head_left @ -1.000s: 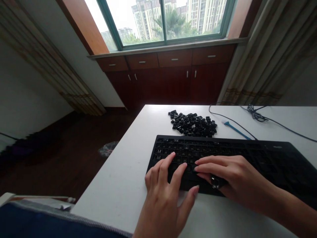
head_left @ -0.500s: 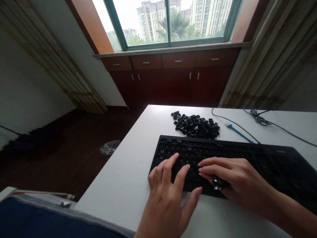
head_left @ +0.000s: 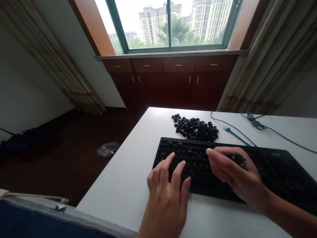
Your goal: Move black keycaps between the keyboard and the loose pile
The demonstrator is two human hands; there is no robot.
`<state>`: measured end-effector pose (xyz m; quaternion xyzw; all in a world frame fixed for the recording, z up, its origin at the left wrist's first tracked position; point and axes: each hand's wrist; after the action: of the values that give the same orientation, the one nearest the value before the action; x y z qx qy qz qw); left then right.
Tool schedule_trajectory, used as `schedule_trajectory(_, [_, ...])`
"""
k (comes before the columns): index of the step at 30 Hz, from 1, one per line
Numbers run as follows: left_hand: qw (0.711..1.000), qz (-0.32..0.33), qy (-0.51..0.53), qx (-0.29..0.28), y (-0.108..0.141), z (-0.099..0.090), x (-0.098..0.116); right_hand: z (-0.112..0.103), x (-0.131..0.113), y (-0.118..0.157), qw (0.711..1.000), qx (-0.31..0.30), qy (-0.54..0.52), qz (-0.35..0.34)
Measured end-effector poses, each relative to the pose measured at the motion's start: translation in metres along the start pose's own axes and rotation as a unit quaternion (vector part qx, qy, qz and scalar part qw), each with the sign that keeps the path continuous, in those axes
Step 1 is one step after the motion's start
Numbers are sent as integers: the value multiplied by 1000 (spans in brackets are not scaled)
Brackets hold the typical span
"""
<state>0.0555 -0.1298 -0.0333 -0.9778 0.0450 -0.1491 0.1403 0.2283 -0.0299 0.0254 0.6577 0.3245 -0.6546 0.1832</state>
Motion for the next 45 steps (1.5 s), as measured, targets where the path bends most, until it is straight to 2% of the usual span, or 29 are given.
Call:
schedule_trajectory(3, [1000,-21,8,17,1,0,-2,16,-2,-12,990,-15,-129,-47])
schedule_trajectory(4, [999,-27,12,23,1,0,-2,21,1,-15,989,-18,-135,-54])
schedule_trajectory(8, [998,-43,34,36,4,1,-2,30,12,-24,996,-37,-78,-8])
schedule_trajectory(13, [995,-39,82,31,0,-8,-6,28,15,-27,992,-33,-113,-42])
schedule_trajectory(15, [995,-29,88,22,-6,-16,-11,28,19,-28,995,-45,-82,-29])
schedule_trajectory(17, [996,-15,90,12,-14,-26,-17,26,20,-30,993,-54,-104,-13])
schedule_trajectory(20, [995,23,92,-8,-30,-41,-23,13,7,-29,975,-65,-213,-25])
schedule_trajectory(22, [991,74,93,-60,-45,-50,-26,-2,-6,-25,972,-62,-223,-49])
schedule_trajectory(25, [954,210,84,-197,-74,-56,-28,-26,-14,-14,991,-13,-124,-47])
schedule_trajectory(26, [938,252,76,-224,-84,-57,-28,-32,-11,-9,997,3,-74,-35])
schedule_trajectory(28, [915,311,58,-250,-103,-55,-29,-41,-1,-1,999,28,36,-7])
schedule_trajectory(30, [902,343,45,-260,-116,-52,-30,-45,11,7,987,41,154,8])
schedule_trajectory(32, [894,357,41,-267,-122,-47,-31,-45,20,14,962,43,269,2])
schedule_trajectory(34, [891,362,54,-268,-122,-40,-34,-42,27,19,935,19,353,-26])
schedule_trajectory(39, [888,355,162,-244,-114,-19,-48,-33,40,27,877,-76,465,-94])
schedule_trajectory(42, [878,349,230,-234,-113,-12,-54,-29,45,27,859,-77,496,-105])
schedule_trajectory(45, [881,331,256,-219,-112,-12,-57,-25,48,25,856,-60,501,-113])
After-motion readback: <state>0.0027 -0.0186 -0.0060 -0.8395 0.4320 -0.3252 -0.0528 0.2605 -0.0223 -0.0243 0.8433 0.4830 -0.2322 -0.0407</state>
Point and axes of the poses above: each hand's wrist, its own y-axis away from the middle knuckle, its own z-axis out of the palm, x = y × z, and after that the axes turned 12 degrees about -x, right-handed
